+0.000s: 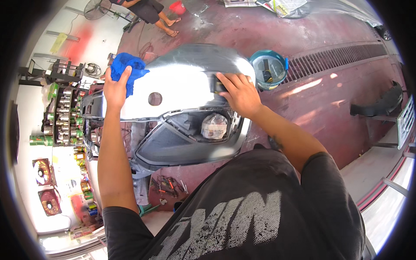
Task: The person uses a small sanding block to rub the surface of a silver car bumper, then wipes the area with a blue cloth. They repeat this sanding and wiping process across different sections of the bumper's surface.
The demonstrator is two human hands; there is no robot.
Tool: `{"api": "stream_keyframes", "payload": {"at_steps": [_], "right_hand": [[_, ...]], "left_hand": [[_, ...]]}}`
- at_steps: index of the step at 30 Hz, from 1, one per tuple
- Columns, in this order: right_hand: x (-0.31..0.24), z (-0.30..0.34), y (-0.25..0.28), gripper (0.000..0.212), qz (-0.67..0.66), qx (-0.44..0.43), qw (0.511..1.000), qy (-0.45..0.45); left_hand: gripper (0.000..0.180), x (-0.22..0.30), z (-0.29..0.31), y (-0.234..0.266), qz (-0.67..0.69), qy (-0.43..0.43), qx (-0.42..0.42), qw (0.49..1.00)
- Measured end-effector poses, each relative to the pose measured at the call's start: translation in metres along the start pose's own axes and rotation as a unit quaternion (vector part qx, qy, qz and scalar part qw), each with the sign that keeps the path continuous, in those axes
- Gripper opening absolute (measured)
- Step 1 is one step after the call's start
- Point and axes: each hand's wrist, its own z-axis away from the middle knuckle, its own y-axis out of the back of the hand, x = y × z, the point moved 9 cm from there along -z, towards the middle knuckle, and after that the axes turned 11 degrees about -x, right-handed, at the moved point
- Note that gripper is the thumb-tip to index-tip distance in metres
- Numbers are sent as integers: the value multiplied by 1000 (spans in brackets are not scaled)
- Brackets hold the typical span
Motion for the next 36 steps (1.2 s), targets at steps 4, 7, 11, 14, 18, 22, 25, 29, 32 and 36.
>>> {"api": "stream_keyframes", "payload": {"at_steps": [4,7,11,14,18,22,25,29,32,36], "right_hand": [[-112,-83,4,63,7,58,997,51],[-113,-88,8,63,-2,59,996,64],[-18,-15,6,63,-6,29,999,43],[-66,-29,-4,65,-44,47,997,41],[-118,-60,0,69,-21,46,997,65],[-42,0,9,71,-17,21,999,39],[-71,-20,-11,72,-12,50,998,36],[-138,-60,-8,72,-20,34,996,81],[-79,-15,-7,71,-21,-14,997,73],[-71,1,-9,71,-10,18,997,77]], "left_hand": [[71,14,0,-1,5,-32,18,999],[71,9,1,4,-9,-12,3,1000],[67,7,1,5,-36,-7,10,999],[70,10,0,-2,-33,-1,1,999],[82,3,-2,3,-25,-15,10,1000],[71,4,4,4,-27,3,5,1000],[66,7,-1,-1,-32,1,2,999],[67,1,-1,4,-14,-14,5,1000],[67,-7,2,6,-40,10,5,999],[75,8,6,3,-21,-7,13,1000]]}}
